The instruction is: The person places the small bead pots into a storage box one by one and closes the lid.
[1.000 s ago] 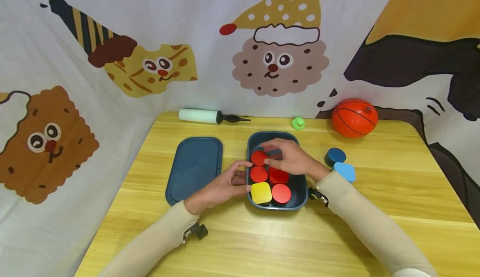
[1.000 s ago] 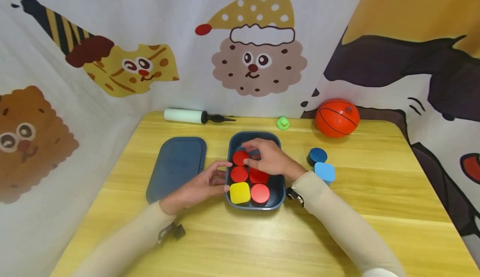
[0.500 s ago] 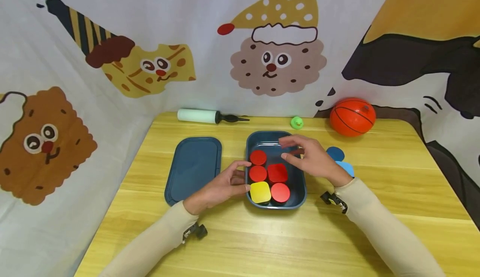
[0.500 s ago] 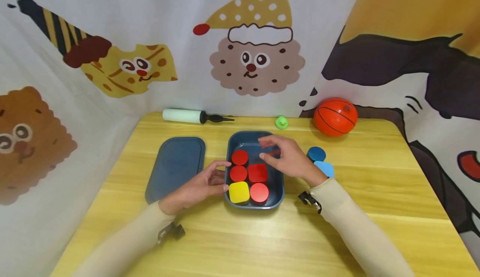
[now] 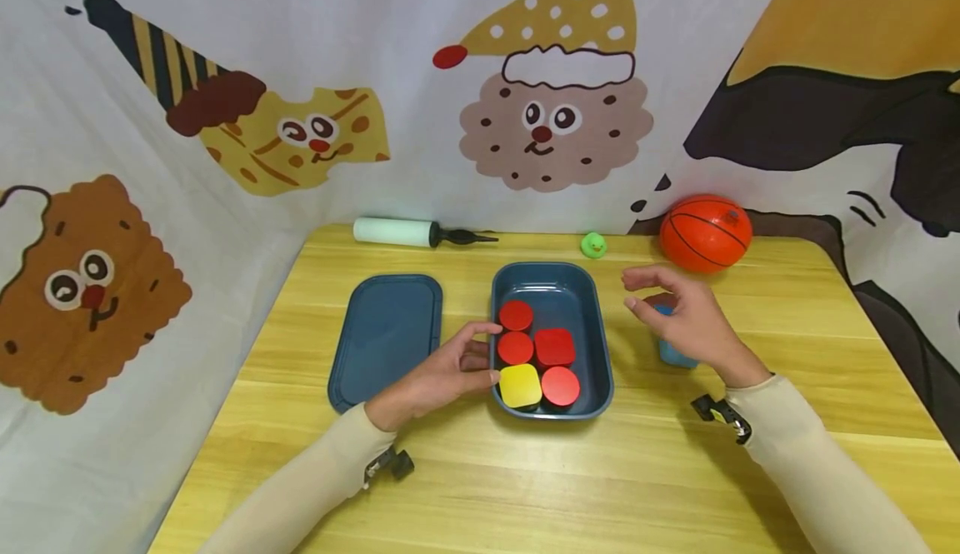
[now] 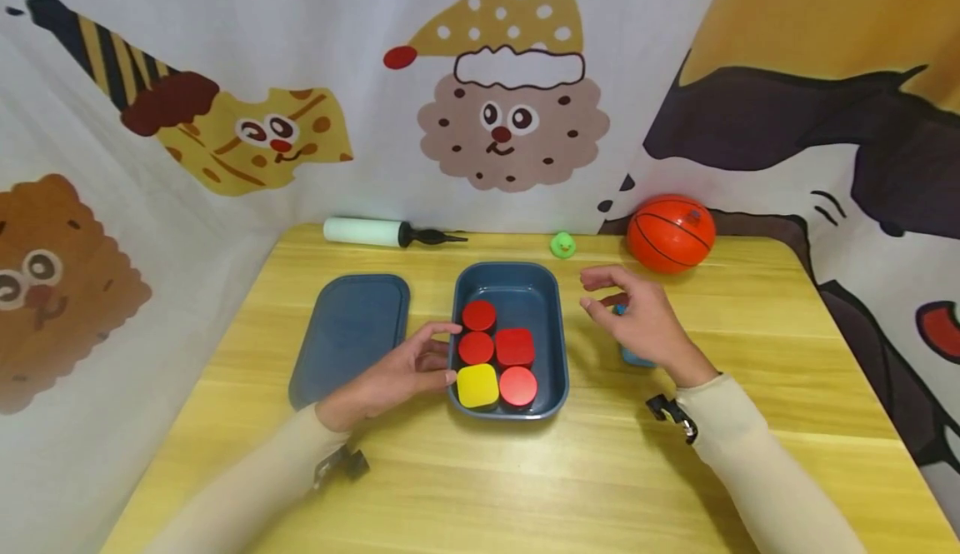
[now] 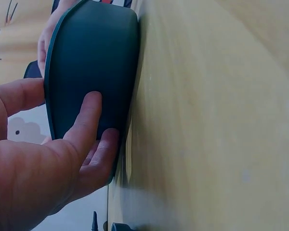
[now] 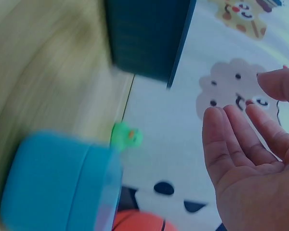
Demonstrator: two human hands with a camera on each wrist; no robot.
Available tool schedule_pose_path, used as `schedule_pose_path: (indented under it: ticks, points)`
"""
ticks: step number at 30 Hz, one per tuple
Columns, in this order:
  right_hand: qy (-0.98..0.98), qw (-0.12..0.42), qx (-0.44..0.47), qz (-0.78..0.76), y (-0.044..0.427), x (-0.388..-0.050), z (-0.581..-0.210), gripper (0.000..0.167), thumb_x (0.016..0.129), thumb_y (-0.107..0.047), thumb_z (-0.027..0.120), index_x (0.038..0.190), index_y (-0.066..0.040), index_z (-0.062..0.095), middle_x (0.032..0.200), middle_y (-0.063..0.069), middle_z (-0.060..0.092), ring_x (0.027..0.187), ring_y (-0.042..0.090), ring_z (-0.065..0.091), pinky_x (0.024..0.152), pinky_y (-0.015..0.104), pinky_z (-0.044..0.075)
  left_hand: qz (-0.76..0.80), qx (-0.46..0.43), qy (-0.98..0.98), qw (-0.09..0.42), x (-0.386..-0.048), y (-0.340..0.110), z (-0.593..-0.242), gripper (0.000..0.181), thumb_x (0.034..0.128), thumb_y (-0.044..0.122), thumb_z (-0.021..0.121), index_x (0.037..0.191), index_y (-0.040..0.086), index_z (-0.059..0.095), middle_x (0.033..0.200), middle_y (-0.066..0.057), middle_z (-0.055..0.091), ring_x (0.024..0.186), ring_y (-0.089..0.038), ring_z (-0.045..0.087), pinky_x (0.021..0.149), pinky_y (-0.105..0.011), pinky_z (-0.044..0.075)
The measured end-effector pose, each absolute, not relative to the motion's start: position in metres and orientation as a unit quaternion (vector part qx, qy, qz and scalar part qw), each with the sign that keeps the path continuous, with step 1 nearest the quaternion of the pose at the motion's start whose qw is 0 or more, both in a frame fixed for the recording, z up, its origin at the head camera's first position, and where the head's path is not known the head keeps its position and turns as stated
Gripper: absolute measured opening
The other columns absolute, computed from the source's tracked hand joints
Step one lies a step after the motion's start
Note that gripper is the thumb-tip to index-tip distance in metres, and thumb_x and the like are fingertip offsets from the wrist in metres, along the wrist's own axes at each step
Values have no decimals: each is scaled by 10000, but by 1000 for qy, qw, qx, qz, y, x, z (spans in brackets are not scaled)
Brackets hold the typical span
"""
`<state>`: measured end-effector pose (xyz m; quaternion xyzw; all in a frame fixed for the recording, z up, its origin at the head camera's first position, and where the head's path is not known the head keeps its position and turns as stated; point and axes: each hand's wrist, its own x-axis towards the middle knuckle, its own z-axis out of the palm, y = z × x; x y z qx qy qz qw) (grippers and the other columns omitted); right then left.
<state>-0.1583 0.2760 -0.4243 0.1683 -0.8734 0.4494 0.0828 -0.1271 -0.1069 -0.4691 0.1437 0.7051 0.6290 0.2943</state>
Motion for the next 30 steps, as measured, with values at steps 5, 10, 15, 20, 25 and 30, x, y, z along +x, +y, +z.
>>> schedule_pose_path:
  ticks: [5, 10, 15, 20, 25, 30]
  points:
    - [-885, 96, 135, 434, 297, -155, -428, 347, 965, -92, 777, 1305, -90, 709, 1223, 126, 742, 1051, -65, 655, 849, 45, 527, 630, 143, 704, 296, -127, -107, -467, 688, 1001, 101, 727, 1581, 240, 383, 1461, -197, 506, 1284, -277, 595, 965, -315, 587]
    - [-896, 103, 110, 419, 319, -148, -434, 365, 991, -146, 757, 1347, -115, 683, 1213, 130, 739, 1058, -43, 640, 858, 39, 506, 632, 144, 702, 294, -126, -107, -467, 684, 1002, 110, 729, 1582, 220, 382, 1455, -209, 511, 1267, -279, 601, 956, -315, 585]
    - [-895, 103, 78, 427, 339, -142, -445, 373, 998, -164, 752, 1357, -113, 663, 1203, 112, 726, 1053, -49, 631, 861, 25, 498, 635, 145, 699, 295, -126, -107, -468, 688, 1003, 114, 729, 1586, 209, 376, 1456, -217, 511, 1266, -284, 602, 959, -313, 585]
    - [-899, 107, 55, 420, 356, -136, -457, 407, 990, -160, 763, 1372, -80, 651, 1216, 139, 709, 1049, -87, 611, 841, 16, 493, 632, 145, 702, 294, -126, -106, -469, 682, 1004, 121, 730, 1582, 227, 384, 1456, -203, 514, 1272, -275, 602, 970, -322, 587]
    - [-913, 84, 41, 396, 369, -127, -465, 466, 998, -220, 761, 1400, -29, 621, 1260, 181, 680, 1058, -113, 571, 804, 18, 484, 629, 146, 704, 297, -126, -106, -469, 689, 1007, 134, 730, 1588, 246, 376, 1468, -193, 509, 1288, -277, 597, 978, -326, 586]
    - [-916, 18, 52, 398, 375, -120, -471, 554, 1012, -271, 747, 1455, 4, 558, 1355, 222, 628, 1060, -146, 539, 816, 18, 475, 632, 142, 702, 295, -126, -106, -470, 681, 1011, 120, 721, 1586, 239, 377, 1471, -198, 503, 1290, -275, 596, 982, -319, 586]
